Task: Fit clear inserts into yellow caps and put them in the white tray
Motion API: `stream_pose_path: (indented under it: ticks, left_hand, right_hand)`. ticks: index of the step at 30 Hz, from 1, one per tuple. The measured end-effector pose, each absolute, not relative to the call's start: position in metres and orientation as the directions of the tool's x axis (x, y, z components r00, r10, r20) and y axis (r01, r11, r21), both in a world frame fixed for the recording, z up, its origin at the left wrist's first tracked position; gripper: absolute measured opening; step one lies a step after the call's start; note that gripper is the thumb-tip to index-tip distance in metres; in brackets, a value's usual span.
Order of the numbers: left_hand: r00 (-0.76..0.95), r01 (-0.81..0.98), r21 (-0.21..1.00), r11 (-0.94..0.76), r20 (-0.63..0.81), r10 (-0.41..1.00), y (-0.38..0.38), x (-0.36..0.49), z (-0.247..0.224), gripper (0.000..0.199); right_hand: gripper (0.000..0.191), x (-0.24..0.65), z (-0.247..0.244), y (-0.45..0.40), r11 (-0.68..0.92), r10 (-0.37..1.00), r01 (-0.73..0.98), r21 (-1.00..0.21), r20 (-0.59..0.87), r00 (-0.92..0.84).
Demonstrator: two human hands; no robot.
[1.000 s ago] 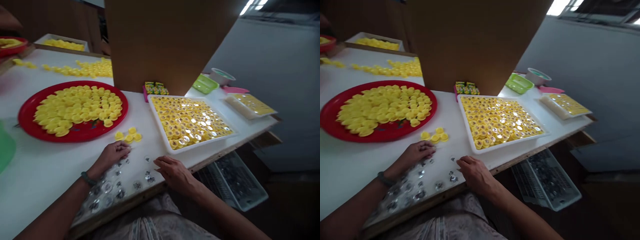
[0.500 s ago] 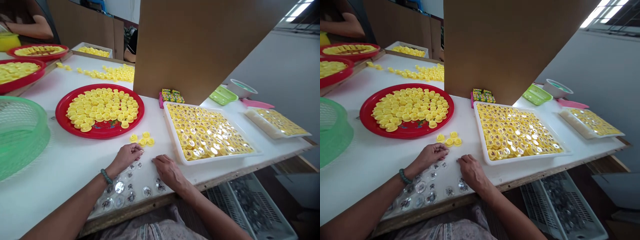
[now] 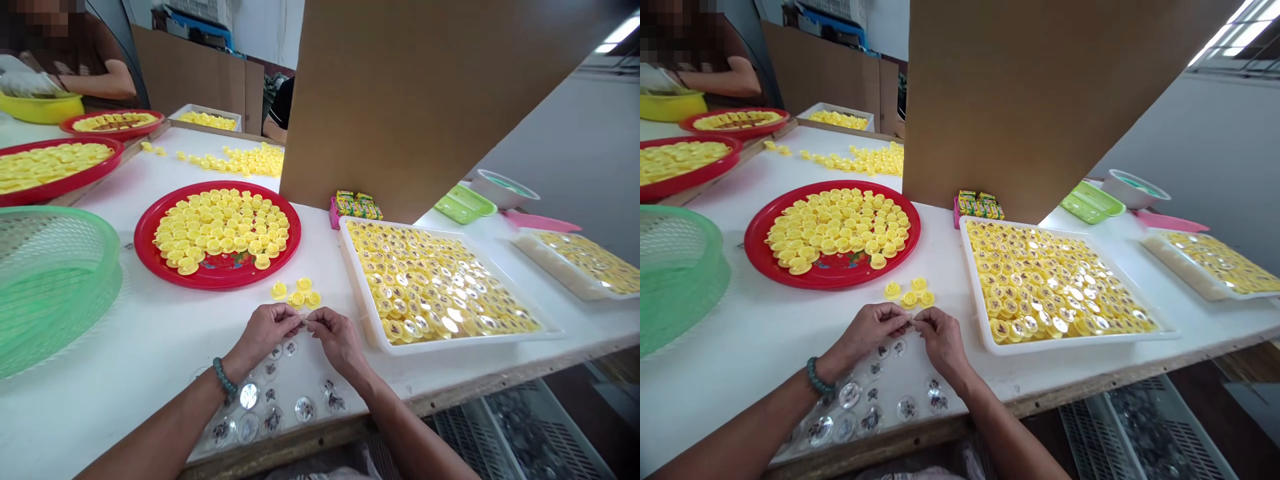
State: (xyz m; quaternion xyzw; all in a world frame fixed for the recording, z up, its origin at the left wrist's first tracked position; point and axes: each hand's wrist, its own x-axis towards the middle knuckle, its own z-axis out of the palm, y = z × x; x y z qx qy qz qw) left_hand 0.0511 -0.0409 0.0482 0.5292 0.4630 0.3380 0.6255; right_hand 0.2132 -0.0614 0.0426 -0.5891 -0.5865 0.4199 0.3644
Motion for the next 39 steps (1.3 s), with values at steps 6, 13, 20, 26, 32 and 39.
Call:
stream_pose_path:
  ticks: [6, 13, 20, 26, 32, 39]
  left_hand:
    - [0.403, 0.095, 0.964, 0.248, -0.265, 0.876, -0.042, 0.049, 0.045, 0.031]
    - [0.317, -0.101, 0.931, 0.352, -0.305, 0.898, -0.043, 0.054, 0.036, 0.033]
    - [0.285, 0.403, 0.914, -0.044, -0.080, 0.955, -0.028, 0.046, 0.051, 0.026]
    - [0.487, 0.737, 0.406, -0.540, 0.236, 0.841, -0.001, 0.034, 0.050, 0.048]
    - [0.541, 0.727, 0.420, -0.543, 0.136, 0.830, 0.003, 0.029, 0.040, 0.042]
    - [0.455, 0.660, 0.636, -0.400, 0.085, 0.887, -0.016, 0.013, 0.049, 0.041]
  right_hand:
    - [0.016, 0.216, 0.050, -0.065, 0.215, 0.971, 0.547, -0.809, 0.120, -0.204]
    - [0.030, 0.208, 0.049, -0.066, 0.245, 0.970, 0.666, -0.704, 0.181, -0.165]
    - [0.028, 0.206, 0.035, -0.061, 0.302, 0.951, 0.681, -0.667, 0.262, -0.165]
    - [0.028, 0.206, 0.037, -0.067, 0.390, 0.920, 0.670, -0.632, 0.292, -0.260]
    - [0.025, 0.205, 0.036, -0.070, 0.404, 0.915, 0.742, -0.536, 0.222, -0.338]
    - [0.028, 0.209, 0.036, -0.068, 0.413, 0.909, 0.716, -0.563, 0.207, -0.362]
